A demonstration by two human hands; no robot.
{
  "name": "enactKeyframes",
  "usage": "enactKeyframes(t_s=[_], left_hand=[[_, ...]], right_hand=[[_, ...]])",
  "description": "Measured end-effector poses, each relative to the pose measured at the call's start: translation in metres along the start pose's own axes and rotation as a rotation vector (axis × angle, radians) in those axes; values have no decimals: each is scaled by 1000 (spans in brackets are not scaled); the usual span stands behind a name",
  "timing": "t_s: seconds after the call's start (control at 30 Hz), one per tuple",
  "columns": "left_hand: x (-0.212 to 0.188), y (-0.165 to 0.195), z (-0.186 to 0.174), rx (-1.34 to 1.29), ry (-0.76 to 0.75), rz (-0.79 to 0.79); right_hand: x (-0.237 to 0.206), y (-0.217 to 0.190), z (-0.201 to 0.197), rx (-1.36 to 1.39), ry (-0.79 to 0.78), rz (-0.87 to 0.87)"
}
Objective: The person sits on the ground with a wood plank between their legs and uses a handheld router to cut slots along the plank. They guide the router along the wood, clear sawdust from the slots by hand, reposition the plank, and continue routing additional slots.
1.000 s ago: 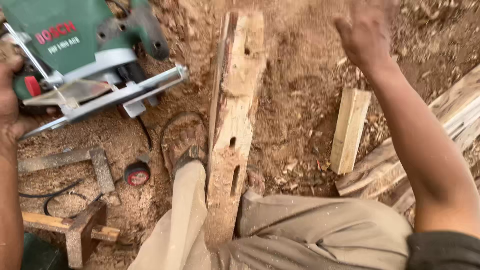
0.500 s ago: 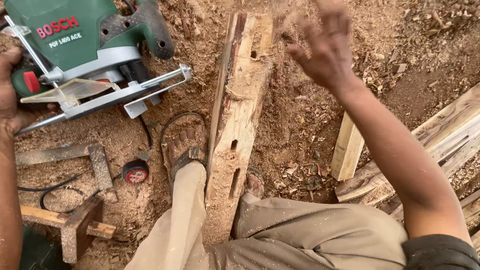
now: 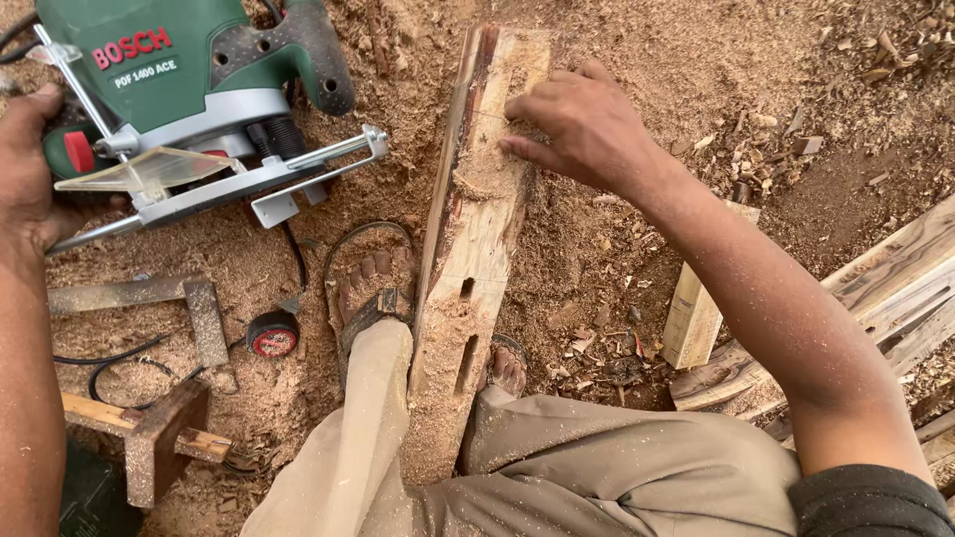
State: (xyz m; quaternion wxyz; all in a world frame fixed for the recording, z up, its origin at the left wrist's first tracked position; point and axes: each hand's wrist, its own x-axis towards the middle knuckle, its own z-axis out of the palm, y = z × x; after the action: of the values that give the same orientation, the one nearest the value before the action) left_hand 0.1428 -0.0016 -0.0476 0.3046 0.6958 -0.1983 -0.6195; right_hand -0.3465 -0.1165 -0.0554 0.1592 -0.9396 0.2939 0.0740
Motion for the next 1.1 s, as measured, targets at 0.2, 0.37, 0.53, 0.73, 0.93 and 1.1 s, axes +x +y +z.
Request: enactKeyframes(t_s=[0.2, 0.37, 0.53, 0.73, 0.93, 1.1], left_hand=[[-2, 2, 4, 104, 38, -8], [-1, 3, 5, 48, 8, 12], [1, 1, 3, 27, 0, 13], [3, -1, -1, -19, -8, -2], [5, -3, -3, 7, -12, 1], [5, -4, -3, 33, 2, 11]], right_hand=[[-4, -7, -5, -209, 118, -81], [-12, 6, -9, -188, 270, -61], [-7, 7, 4, -249, 268, -34], [-11, 6, 2, 78, 47, 119], [-13, 6, -8, -147, 209, 36], [-11, -2, -2, -247, 59, 63]])
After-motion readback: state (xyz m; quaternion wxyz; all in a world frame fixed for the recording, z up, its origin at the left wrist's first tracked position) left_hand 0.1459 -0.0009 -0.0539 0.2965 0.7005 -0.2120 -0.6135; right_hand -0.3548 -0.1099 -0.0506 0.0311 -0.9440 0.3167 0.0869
